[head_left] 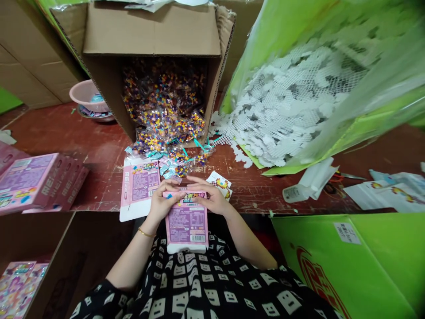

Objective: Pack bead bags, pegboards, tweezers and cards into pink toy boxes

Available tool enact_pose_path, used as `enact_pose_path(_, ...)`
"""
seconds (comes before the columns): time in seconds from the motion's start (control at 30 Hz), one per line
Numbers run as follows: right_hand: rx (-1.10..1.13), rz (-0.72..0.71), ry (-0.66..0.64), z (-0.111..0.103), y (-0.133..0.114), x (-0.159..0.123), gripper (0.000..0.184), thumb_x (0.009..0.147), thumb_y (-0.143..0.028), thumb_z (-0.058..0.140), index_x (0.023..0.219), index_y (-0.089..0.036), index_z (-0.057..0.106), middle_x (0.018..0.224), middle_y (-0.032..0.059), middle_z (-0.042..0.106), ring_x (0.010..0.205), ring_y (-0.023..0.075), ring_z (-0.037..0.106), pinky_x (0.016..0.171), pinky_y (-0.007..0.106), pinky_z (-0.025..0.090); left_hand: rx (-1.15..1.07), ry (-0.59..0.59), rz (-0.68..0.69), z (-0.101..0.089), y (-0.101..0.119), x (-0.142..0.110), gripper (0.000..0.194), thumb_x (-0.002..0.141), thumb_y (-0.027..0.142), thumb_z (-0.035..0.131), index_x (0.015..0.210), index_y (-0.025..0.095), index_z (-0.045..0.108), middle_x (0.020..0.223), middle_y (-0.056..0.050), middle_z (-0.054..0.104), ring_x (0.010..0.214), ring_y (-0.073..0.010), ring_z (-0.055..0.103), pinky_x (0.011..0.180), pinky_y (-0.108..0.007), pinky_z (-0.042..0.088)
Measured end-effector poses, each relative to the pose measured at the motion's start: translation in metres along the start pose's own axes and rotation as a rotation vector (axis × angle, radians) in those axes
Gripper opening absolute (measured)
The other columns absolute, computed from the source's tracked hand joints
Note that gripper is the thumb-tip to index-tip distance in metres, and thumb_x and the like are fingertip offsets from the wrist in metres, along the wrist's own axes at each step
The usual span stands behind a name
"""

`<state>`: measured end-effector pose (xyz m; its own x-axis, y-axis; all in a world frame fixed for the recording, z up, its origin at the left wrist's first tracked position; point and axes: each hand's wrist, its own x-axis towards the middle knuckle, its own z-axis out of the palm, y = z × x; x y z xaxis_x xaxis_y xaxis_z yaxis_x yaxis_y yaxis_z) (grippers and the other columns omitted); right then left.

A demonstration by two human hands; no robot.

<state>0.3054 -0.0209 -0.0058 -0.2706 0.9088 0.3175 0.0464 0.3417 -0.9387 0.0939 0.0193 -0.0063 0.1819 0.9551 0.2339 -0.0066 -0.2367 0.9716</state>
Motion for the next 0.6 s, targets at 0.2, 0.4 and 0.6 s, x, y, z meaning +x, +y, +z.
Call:
enact_pose_path(0.2,0.012,0.239,-0.161,0.0,0.012,-0.026,0.047,0.076,-0.045,0.077,0.114,-0.02,0.068,0.101,0.0075,0.072,0.088,0.0234,0.069,0.075,0.033,0.056,-0.06,0.552,0.074,-0.041,0.002,0.02,0.036,0.073,0.047,0.079,0.082,0.02,0.057,0.112,-0.009,0.064,0.118,-0.0288,0.059,0.105,-0.051,0.044)
enact_pose_path(0.4,-0.355,-0.091,0.121,-0.004,-0.051,-0.031,0.02,0.095,-0.028,0.054,0.096,-0.025,0.074,0.089,0.0062,0.071,0.083,0.0197,0.065,0.075,0.033,0.051,0.751,0.118,0.48,-0.058,0.028,-0.014,0.076,0.051,0.051,0.092,0.114,0.024,0.058,0.136,-0.013,0.055,0.138,-0.041,0.038,0.116,-0.062,0.025)
enact_pose_path(0.6,-0.019,0.117,-0.285,0.02,-0.052,-0.002,0.055,0.086,-0.064,0.059,0.056,-0.019,0.054,0.051,-0.0043,0.04,0.049,0.0091,0.038,0.047,0.023,0.031,0.491,-0.461,0.726,-0.034,0.029,-0.047,0.016,0.096,0.028,0.052,0.105,0.021,0.063,0.083,-0.007,0.072,0.07,-0.019,0.069,0.066,-0.028,0.054)
